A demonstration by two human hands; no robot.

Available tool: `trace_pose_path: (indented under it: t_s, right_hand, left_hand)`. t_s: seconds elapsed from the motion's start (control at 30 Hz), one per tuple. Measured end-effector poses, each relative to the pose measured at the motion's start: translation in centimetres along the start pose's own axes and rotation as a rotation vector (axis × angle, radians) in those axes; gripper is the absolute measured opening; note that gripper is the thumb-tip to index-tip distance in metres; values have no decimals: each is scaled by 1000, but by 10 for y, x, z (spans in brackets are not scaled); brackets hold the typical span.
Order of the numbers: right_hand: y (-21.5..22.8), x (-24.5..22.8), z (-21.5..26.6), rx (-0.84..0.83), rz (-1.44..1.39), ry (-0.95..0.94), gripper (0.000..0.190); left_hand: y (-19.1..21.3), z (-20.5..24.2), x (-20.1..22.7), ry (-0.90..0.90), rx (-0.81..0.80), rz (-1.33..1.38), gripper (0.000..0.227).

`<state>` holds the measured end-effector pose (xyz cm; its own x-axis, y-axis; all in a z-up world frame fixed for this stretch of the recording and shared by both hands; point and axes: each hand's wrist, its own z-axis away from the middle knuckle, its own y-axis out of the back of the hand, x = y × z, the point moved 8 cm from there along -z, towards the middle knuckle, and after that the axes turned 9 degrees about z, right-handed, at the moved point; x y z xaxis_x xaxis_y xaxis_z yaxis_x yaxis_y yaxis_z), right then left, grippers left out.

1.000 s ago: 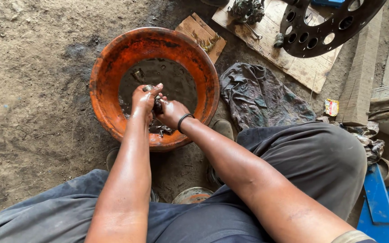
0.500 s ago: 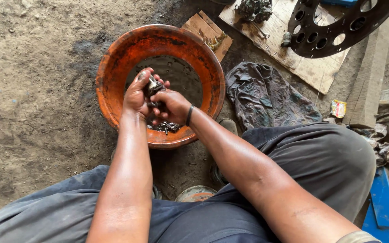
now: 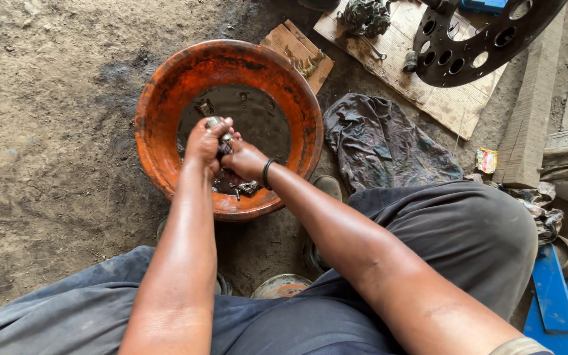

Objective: The person sits on the ground and washes small metal parts by hand in a basin filled with dark liquid. They repeatedly submerge, rub, and rinse the parts, then place them on a nearby rag.

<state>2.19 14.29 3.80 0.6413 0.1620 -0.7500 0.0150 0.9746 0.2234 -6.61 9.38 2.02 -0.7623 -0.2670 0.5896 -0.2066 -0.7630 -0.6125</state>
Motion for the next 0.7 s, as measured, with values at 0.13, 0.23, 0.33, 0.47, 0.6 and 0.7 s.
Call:
trace_pose_path:
  t_s: [0.13,0.23,0.33,0.47,0.6,0.7]
  right_hand:
    - [2,-13,11,-217,-691,3,22]
    - [8,-17,7,-239,-739,57,24]
    - [19,-6,-6,-32,-35,98,22]
    - [26,6,-9,206,922,0,26]
    - [24,8,1,276,693,81,28]
    - [18,20,0,36,-191,-56,27]
  left_hand:
    - [-29,27,28,15,-275,334,29]
    - [-34,39,39,52,-334,411,34]
    - [-27,31,28,107,-226,172,29]
    - [0,13,5,141,114,-402,20]
    - [4,5,-6,102,129,-499,21]
    - [-2,10,-3,131,7,-251,23]
